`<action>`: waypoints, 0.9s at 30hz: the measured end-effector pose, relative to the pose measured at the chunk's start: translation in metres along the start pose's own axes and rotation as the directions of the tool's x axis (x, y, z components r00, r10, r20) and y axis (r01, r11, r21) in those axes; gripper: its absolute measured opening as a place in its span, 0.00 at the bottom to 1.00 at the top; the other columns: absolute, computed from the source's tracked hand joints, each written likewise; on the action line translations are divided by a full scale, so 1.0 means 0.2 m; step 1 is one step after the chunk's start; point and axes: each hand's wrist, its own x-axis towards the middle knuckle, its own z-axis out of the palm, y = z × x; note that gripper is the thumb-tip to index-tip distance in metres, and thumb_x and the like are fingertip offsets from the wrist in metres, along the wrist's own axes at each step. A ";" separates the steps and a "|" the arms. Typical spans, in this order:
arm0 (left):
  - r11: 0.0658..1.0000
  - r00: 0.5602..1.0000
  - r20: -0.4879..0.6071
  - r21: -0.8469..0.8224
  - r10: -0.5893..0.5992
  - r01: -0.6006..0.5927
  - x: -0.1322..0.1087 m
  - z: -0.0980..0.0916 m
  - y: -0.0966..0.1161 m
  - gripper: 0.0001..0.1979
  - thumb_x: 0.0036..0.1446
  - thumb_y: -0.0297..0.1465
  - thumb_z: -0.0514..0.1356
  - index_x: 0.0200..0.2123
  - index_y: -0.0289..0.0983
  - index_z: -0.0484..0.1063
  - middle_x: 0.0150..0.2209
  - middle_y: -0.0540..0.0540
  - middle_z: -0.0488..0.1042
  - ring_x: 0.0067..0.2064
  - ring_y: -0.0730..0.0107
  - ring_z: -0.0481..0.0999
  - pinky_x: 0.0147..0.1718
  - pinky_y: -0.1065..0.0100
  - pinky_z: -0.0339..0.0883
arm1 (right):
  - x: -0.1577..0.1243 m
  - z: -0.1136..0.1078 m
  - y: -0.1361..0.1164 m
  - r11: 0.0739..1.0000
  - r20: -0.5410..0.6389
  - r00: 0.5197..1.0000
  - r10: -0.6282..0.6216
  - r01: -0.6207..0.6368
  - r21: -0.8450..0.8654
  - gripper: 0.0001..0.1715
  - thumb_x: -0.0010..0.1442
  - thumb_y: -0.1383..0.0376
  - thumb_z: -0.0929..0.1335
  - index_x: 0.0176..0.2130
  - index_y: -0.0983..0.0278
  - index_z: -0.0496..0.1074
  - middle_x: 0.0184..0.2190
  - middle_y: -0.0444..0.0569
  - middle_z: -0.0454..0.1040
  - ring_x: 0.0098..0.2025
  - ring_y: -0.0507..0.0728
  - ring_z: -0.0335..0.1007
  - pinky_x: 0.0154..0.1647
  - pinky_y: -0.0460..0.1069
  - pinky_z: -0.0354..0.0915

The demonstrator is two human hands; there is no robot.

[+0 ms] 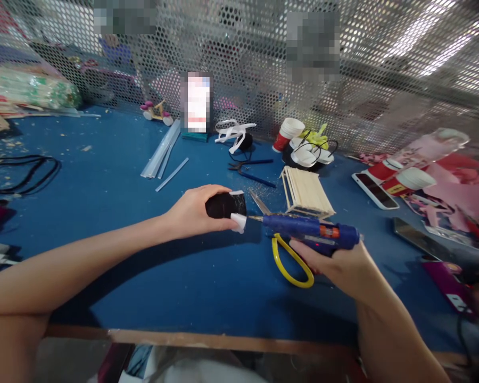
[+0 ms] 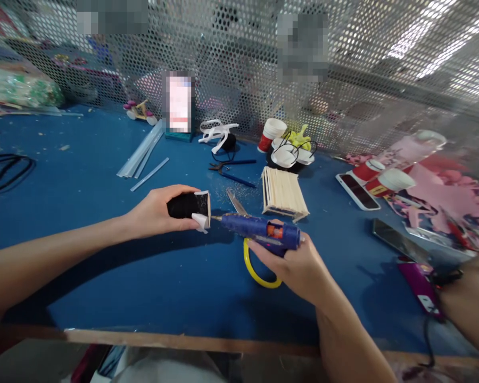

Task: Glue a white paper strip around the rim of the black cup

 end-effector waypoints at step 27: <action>0.989 0.997 -0.022 -0.130 0.070 -0.073 0.04 0.03 0.05 0.29 0.44 0.46 0.61 0.47 0.36 0.66 0.41 0.43 0.73 0.42 0.64 0.72 0.41 0.61 0.66 | 0.40 -0.12 0.33 0.667 -0.388 0.862 0.326 -0.501 -0.552 0.28 0.54 0.49 0.60 0.34 0.70 0.74 0.33 0.63 0.74 0.38 0.65 0.70 0.32 0.53 0.61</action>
